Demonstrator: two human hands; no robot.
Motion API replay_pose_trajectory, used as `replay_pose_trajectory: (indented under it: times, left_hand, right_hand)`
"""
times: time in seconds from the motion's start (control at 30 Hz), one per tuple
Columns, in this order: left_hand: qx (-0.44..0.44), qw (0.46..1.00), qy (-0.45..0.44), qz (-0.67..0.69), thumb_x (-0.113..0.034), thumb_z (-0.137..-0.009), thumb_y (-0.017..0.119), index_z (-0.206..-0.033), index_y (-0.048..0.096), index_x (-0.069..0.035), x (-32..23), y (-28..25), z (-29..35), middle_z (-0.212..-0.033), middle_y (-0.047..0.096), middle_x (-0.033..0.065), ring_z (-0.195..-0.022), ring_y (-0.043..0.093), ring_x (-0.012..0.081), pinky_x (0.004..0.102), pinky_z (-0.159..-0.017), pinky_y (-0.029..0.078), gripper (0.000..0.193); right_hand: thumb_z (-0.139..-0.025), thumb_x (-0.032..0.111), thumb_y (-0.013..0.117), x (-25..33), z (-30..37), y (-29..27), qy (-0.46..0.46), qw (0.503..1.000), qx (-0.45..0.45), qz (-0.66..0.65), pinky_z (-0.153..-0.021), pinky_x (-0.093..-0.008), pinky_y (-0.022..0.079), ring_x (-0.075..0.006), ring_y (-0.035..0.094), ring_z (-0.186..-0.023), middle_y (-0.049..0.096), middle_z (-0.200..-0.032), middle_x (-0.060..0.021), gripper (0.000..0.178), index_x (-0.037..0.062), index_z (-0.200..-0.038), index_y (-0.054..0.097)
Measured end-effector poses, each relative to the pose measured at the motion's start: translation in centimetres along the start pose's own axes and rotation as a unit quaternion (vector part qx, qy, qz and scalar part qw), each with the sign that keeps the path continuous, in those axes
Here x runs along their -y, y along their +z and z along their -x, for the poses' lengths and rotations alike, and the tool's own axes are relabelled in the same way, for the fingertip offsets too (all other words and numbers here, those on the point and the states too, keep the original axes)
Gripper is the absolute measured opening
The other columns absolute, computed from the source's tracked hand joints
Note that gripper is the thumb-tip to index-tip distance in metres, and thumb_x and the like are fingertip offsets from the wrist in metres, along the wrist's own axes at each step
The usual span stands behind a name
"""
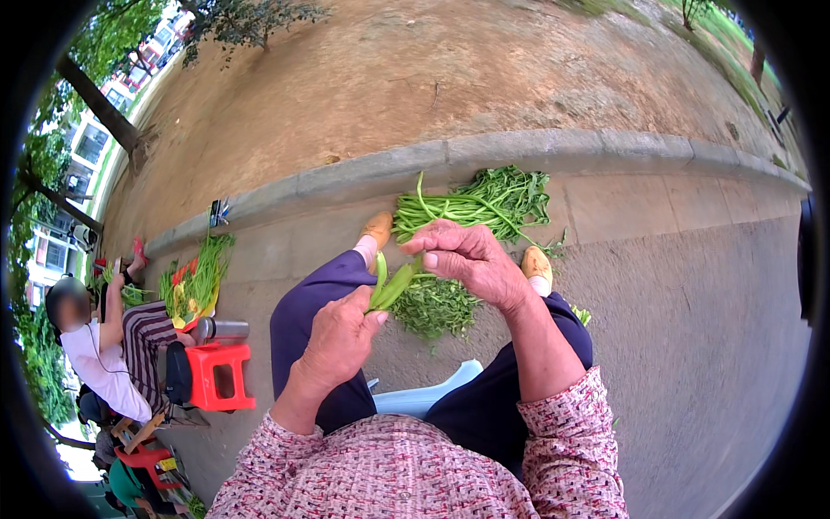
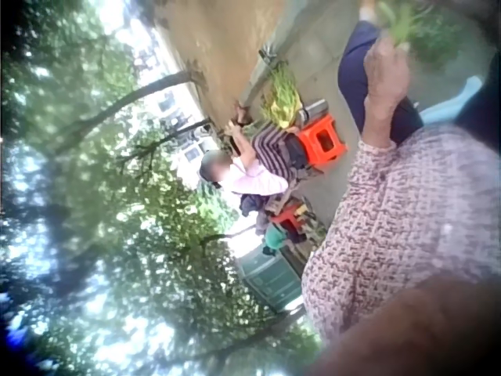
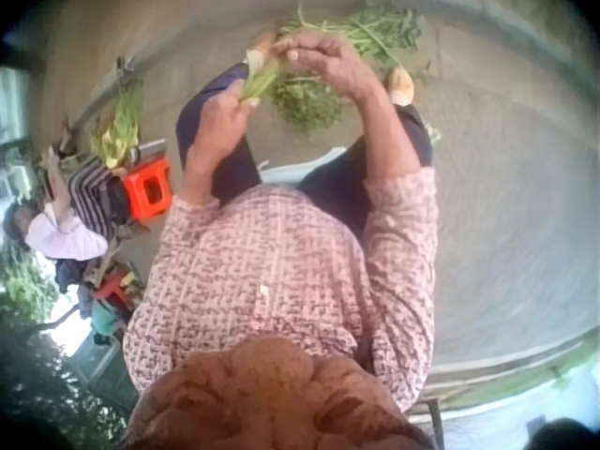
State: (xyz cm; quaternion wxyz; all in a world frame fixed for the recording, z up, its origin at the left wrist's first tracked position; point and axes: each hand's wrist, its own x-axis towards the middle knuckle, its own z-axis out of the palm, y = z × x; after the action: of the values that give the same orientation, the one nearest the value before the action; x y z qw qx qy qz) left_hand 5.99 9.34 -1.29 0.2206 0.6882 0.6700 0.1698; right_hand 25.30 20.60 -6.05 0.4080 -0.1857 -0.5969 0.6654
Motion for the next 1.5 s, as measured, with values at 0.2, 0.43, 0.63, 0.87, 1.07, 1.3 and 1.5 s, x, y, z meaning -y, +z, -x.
replay_pose_trajectory:
  times: [0.2, 0.43, 0.63, 0.87, 1.07, 1.3, 1.5]
  left_hand:
    - [0.035, 0.998, 0.039, -0.023, -0.008, -0.083, 0.060, -0.098, 0.058, 0.001, -2.7, -2.9, -1.2, -0.071, 0.055, 0.0174, -0.066, 0.057, 0.0315, 0.0368, -0.061, 0.043, 0.017]
    - [-0.006, 0.992, 0.109, -0.057, -0.010, -0.081, 0.061, -0.091, 0.059, -0.001, -2.6, -3.1, -0.5, -0.075, 0.057, 0.0156, -0.072, 0.058, 0.0338, 0.0425, -0.063, 0.044, 0.014]
    - [-0.026, 0.989, 0.123, -0.075, -0.010, -0.078, 0.064, -0.092, 0.060, 0.000, -1.7, -2.8, 0.1, -0.075, 0.057, 0.0138, -0.071, 0.058, 0.0327, 0.0411, -0.063, 0.044, 0.017]
    - [-0.034, 0.986, 0.136, -0.085, -0.008, -0.077, 0.065, -0.092, 0.062, -0.001, -0.9, -3.3, 0.2, -0.073, 0.058, 0.0134, -0.069, 0.059, 0.0319, 0.0409, -0.061, 0.044, 0.017]
    - [-0.036, 0.991, 0.115, -0.054, -0.009, -0.078, 0.065, -0.093, 0.063, -0.001, -0.5, -3.1, 0.5, -0.074, 0.060, 0.0134, -0.068, 0.060, 0.0314, 0.0396, -0.058, 0.045, 0.017]
    - [-0.035, 0.985, 0.118, -0.118, -0.011, -0.078, 0.065, -0.086, 0.062, -0.003, -0.4, -2.4, 0.7, -0.070, 0.059, 0.0108, -0.064, 0.059, 0.0293, 0.0390, -0.057, 0.043, 0.011]
    - [-0.050, 0.982, 0.107, -0.148, -0.012, -0.078, 0.063, -0.079, 0.060, -0.005, 0.1, -2.3, 1.2, -0.065, 0.055, 0.0088, -0.062, 0.057, 0.0283, 0.0394, -0.054, 0.039, 0.007]
  right_hand:
    - [-0.086, 0.009, 0.063, 0.4, 0.5, -1.3, 0.012, 1.000, 0.017, -0.014, -0.072, -0.0241, 0.047, -0.0091, 0.056, -0.080, 0.064, -0.087, -0.0014, 0.015, 0.0005, -0.097, 0.068]
    - [-0.085, 0.010, 0.064, 1.5, 0.8, -0.6, 0.101, 0.989, 0.054, -0.092, -0.066, -0.0221, 0.043, -0.0056, 0.053, -0.074, 0.061, -0.079, 0.0029, 0.013, -0.0004, -0.093, 0.068]
    - [-0.084, 0.015, 0.067, 0.3, 0.8, -0.6, 0.076, 0.992, 0.097, 0.003, -0.064, -0.0240, 0.040, -0.0073, 0.051, -0.071, 0.059, -0.076, 0.0017, 0.016, 0.0003, -0.091, 0.068]
    - [-0.082, 0.008, 0.065, -0.4, 0.7, -0.1, 0.064, 0.992, 0.112, 0.015, -0.065, -0.0262, 0.043, -0.0109, 0.054, -0.073, 0.061, -0.078, -0.0020, 0.011, 0.0013, -0.090, 0.069]
    - [-0.080, 0.005, 0.062, -1.0, 0.3, 0.9, 0.048, 0.986, 0.082, 0.140, -0.063, -0.0293, 0.045, -0.0161, 0.057, -0.069, 0.059, -0.074, -0.0061, 0.010, 0.0004, -0.088, 0.067]
    - [-0.076, 0.010, 0.059, -2.0, 0.6, 2.7, -0.029, 0.908, 0.026, 0.418, -0.068, -0.0405, 0.048, -0.0337, 0.060, -0.076, 0.062, -0.080, -0.0136, 0.009, 0.0039, -0.081, 0.062]
    - [-0.080, 0.018, 0.054, -2.5, -0.1, 1.3, 0.059, 0.872, -0.143, 0.465, -0.068, -0.0432, 0.048, -0.0351, 0.061, -0.075, 0.063, -0.077, -0.0153, 0.016, 0.0035, -0.081, 0.062]
